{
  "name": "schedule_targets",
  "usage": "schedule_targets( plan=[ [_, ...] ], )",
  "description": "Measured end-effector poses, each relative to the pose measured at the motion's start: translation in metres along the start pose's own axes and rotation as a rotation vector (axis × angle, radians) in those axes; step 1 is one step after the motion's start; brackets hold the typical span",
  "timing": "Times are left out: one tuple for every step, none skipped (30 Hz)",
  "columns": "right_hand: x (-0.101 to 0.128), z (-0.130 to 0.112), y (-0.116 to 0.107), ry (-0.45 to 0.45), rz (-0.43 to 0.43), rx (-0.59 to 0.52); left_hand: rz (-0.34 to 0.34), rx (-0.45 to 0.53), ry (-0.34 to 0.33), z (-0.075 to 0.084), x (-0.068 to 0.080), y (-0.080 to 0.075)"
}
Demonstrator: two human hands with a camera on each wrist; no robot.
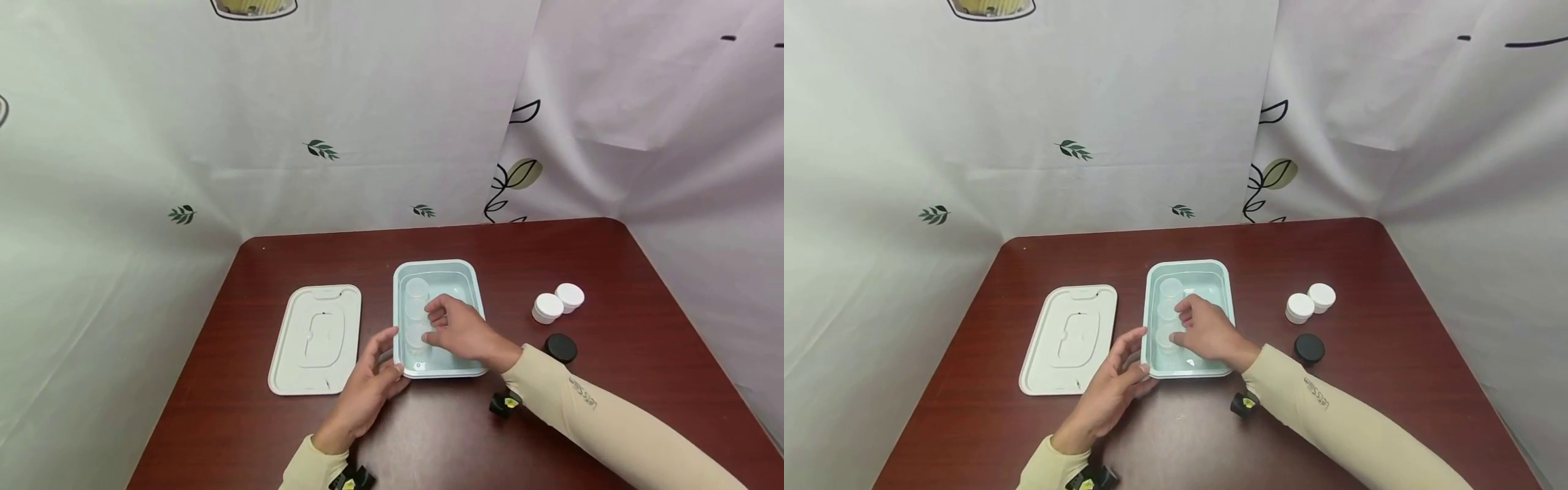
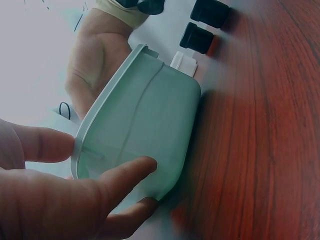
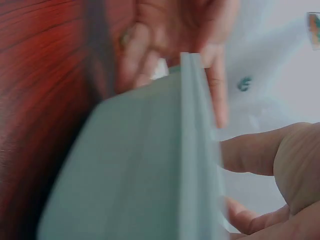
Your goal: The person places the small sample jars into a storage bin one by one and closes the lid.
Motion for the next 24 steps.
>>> schedule_targets(
  plan=[
    [0.002, -0.002, -0.004, -0.004, -0.001, -0.021, 0.001, 0.0, -0.002, 0.0, 0.0, 0.0],
    [0.004, -0.003, -0.009, -0.011, -0.002, -0.041, 0.002, 0.0, -0.004, 0.0, 0.0, 0.0],
    [0.006, -0.004, -0.014, -0.017, -0.001, -0.06, 0.003, 0.0, -0.006, 0.0, 0.0, 0.0],
    [0.008, -0.005, -0.019, -0.021, 0.003, -0.077, 0.004, -0.001, -0.008, 0.0, 0.0, 0.0],
    [0.01, -0.006, -0.024, -0.022, 0.008, -0.092, 0.005, -0.002, -0.01, -0.001, 0.0, -0.001],
    [0.013, -0.006, -0.029, -0.027, 0.012, -0.109, 0.006, -0.003, -0.011, -0.001, 0.0, -0.001],
    [0.016, -0.006, -0.034, -0.035, 0.016, -0.126, 0.008, -0.004, -0.014, -0.001, 0.0, -0.001],
    [0.018, -0.005, -0.04, -0.042, 0.021, -0.148, 0.01, -0.004, -0.015, -0.001, 0.0, -0.001],
    [0.021, -0.004, -0.045, -0.044, 0.027, -0.167, 0.01, -0.005, -0.013, -0.001, 0.0, -0.001],
    [0.024, -0.003, -0.05, -0.048, 0.034, -0.184, 0.009, -0.006, -0.013, -0.002, 0.0, -0.001],
    [0.028, -0.001, -0.056, -0.055, 0.042, -0.201, 0.009, -0.007, -0.012, -0.002, 0.0, -0.001],
    [0.031, 0.001, -0.062, -0.065, 0.049, -0.217, 0.008, -0.009, -0.011, -0.002, 0.0, -0.001],
    [0.034, 0.003, -0.067, -0.074, 0.056, -0.232, 0.006, -0.009, -0.01, -0.001, 0.0, -0.001],
    [0.038, 0.005, -0.073, -0.076, 0.066, -0.244, 0.004, -0.01, -0.009, -0.001, 0.0, -0.001],
    [0.042, 0.007, -0.078, -0.079, 0.078, -0.251, 0.001, -0.011, -0.008, -0.001, -0.001, -0.001],
    [0.046, 0.009, -0.084, -0.079, 0.091, -0.255, -0.001, -0.011, -0.009, -0.001, -0.001, -0.001],
    [0.049, 0.012, -0.089, -0.077, 0.102, -0.259, -0.002, -0.01, -0.008, -0.001, -0.001, -0.001],
    [0.052, 0.014, -0.094, -0.074, 0.113, -0.258, -0.003, -0.008, -0.009, -0.001, -0.001, -0.002],
    [0.055, 0.017, -0.099, -0.068, 0.122, -0.255, -0.002, -0.007, -0.01, -0.001, -0.001, -0.002],
    [0.059, 0.02, -0.104, -0.063, 0.131, -0.252, -0.002, -0.005, -0.011, -0.001, -0.001, -0.002],
    [0.062, 0.022, -0.108, -0.061, 0.14, -0.248, -0.001, -0.003, -0.011, -0.001, -0.001, -0.002],
    [0.065, 0.025, -0.112, -0.06, 0.15, -0.244, 0.0, -0.002, -0.011, -0.001, -0.002, -0.002],
    [0.068, 0.029, -0.116, -0.064, 0.16, -0.24, -0.002, -0.001, -0.008, -0.001, -0.002, -0.002],
    [0.072, 0.032, -0.12, -0.066, 0.174, -0.234, -0.002, 0.0, -0.01, -0.001, -0.002, -0.002]
  ],
)
Point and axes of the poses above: each hand's wrist, its own x-axis away from the middle knuckle, its own y-axis out of the palm, z = x × y, the point moved 1 cm from there along -x, towards the middle knuckle, and after that the axes turned 4 degrees about -x, right-handed, at the moved point
